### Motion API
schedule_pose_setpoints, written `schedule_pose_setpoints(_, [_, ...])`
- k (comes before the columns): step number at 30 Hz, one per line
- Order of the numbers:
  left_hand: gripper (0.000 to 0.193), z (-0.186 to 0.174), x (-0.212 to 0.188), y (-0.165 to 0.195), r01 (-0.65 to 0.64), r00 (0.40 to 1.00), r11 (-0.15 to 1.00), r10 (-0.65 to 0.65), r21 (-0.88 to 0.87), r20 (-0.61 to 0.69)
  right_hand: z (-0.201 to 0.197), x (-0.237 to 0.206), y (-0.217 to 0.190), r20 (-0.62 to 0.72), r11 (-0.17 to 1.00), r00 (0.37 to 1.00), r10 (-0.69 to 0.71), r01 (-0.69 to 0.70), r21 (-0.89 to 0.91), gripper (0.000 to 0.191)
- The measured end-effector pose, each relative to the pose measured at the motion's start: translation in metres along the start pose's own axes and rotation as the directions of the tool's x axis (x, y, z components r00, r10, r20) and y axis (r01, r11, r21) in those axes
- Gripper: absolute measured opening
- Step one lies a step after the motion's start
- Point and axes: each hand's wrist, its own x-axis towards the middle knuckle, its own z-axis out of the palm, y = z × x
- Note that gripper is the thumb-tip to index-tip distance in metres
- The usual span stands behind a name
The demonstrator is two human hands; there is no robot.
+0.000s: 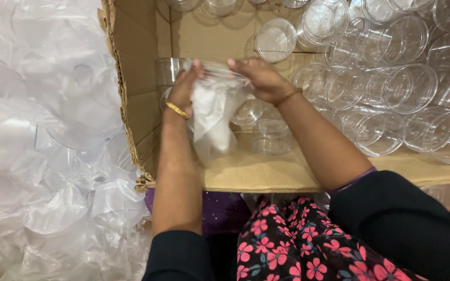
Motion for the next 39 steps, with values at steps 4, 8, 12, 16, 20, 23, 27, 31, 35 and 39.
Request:
schedule_pose_setpoints(4, [0.026,-0.005,-0.001,-0.003,-0.024,0.998,0.977,0.011,-0.211,-0.06,-0.028,-0.012,-0.006,0.083,0.896,0.984,-0.156,0.106,0.432,0.02])
schedule_pose_setpoints(8, [0.028,-0.017,0.011,-0.018,0.073,0.994,0.984,-0.085,0.16,0.071,-0.053,-0.024,-0.016,-0.032,0.789,0.992,-0.121,0.116,0.603,0.021])
schedule_pose_setpoints(12, [0.035,-0.019,0.03,-0.036,0.06,0.996,0.712,-0.087,0.699,0.004,-0.074,-0.04,-0.019,-0.003,0.978,0.991,0.135,-0.132,0.164,0.008])
schedule_pose_setpoints(16, [0.042,0.009,0.05,-0.062,-0.003,0.997,0.023,0.078,1.0,0.001,-0.071,-0.038,0.003,-0.26,0.847,0.952,0.164,-0.271,-0.458,0.012])
schedule_pose_setpoints(20, [0.031,0.05,0.054,-0.082,0.27,0.947,-0.198,-0.125,0.942,-0.297,-0.055,-0.019,0.028,-0.336,0.276,0.942,0.021,-0.329,-0.903,0.021])
schedule_pose_setpoints(23, [0.027,0.07,0.05,-0.087,0.362,0.911,-0.209,-0.128,0.908,-0.392,-0.046,-0.012,0.035,-0.38,0.156,0.923,0.066,-0.385,-0.909,0.026])
schedule_pose_setpoints(27, [0.029,0.062,0.044,-0.088,0.364,0.897,-0.175,-0.198,0.915,-0.395,-0.041,-0.018,0.034,-0.254,0.181,0.967,0.033,-0.256,-0.95,0.039])
schedule_pose_setpoints(31, [0.034,0.039,0.046,-0.093,0.321,0.947,0.167,-0.086,0.932,-0.311,-0.034,-0.028,0.008,-0.124,0.333,0.992,0.024,-0.125,-0.935,0.045])
schedule_pose_setpoints(35, [0.043,0.051,0.054,-0.1,0.18,0.966,0.287,0.131,0.941,-0.225,-0.042,-0.039,-0.03,-0.215,0.672,0.972,0.093,-0.22,-0.707,0.04])
schedule_pose_setpoints(39, [0.054,0.054,0.037,-0.095,0.281,0.956,0.358,-0.027,0.89,-0.291,-0.049,-0.061,-0.02,-0.115,0.779,0.989,0.09,-0.142,-0.611,0.028])
